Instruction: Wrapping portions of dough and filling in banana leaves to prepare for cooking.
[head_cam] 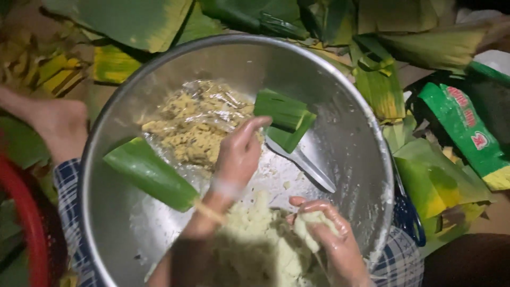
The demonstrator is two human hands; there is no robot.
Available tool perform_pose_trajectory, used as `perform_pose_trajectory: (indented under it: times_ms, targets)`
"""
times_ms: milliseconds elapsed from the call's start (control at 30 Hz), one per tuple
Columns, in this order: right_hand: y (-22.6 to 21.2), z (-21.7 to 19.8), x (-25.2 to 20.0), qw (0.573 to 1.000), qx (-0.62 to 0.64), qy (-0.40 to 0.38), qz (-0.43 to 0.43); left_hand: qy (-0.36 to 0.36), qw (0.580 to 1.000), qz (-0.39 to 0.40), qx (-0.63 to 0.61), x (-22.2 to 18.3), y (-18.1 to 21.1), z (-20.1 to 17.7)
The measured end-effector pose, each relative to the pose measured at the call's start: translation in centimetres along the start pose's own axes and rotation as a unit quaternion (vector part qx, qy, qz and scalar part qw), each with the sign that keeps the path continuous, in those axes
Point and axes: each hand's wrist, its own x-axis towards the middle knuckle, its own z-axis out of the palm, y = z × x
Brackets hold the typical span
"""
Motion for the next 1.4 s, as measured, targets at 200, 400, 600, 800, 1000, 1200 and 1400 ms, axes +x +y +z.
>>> perform_pose_trajectory:
  times_ms: [200, 400, 600, 800, 1000, 1200, 1400]
  targets:
    - [1.1, -1.4, 0.6, 0.978, -0.038, -0.171, -0.112, -0.186, 0.868, -0.017, 0.461, 7.8, -4.8, 5.0]
    - [0.4, -0.9, -0.2, 0.997, 0.071, -0.02, 0.017, -0.174, 0.912, -0.114, 0.353, 5.4, -0.7, 4.0]
    - [-0.3, 0.0, -0.1, 0.998, 0.047, -0.046, -0.023, -0.117, 0.914, -0.222, -0.317, -2.2, 0.2, 1.1]
    - [-0.4, 1.2, -0.4, 0.997, -0.027, 0.065, 0.044, -0.174, 0.891, -0.258, -0.33, -8.6, 2.2, 0.6]
    - [0.9, 0.3, 0.0, 0.998, -0.057, 0.025, 0.0, -0.041, 0.826, -0.389, -0.405, -10.9, 5.4, -5.1]
    - [0.2, 2.1, 0.0, 0.985, -0.163, 0.055, -0.012, -0.146, 0.815, -0.233, -0.509, -11.7, 0.5, -6.2]
    - [-1.7, 5.2, -1.4, 0.982, -0.066, 0.154, -0.081, 0.098, 0.792, -0.377, -0.47, -10.4, 3.8, -6.0]
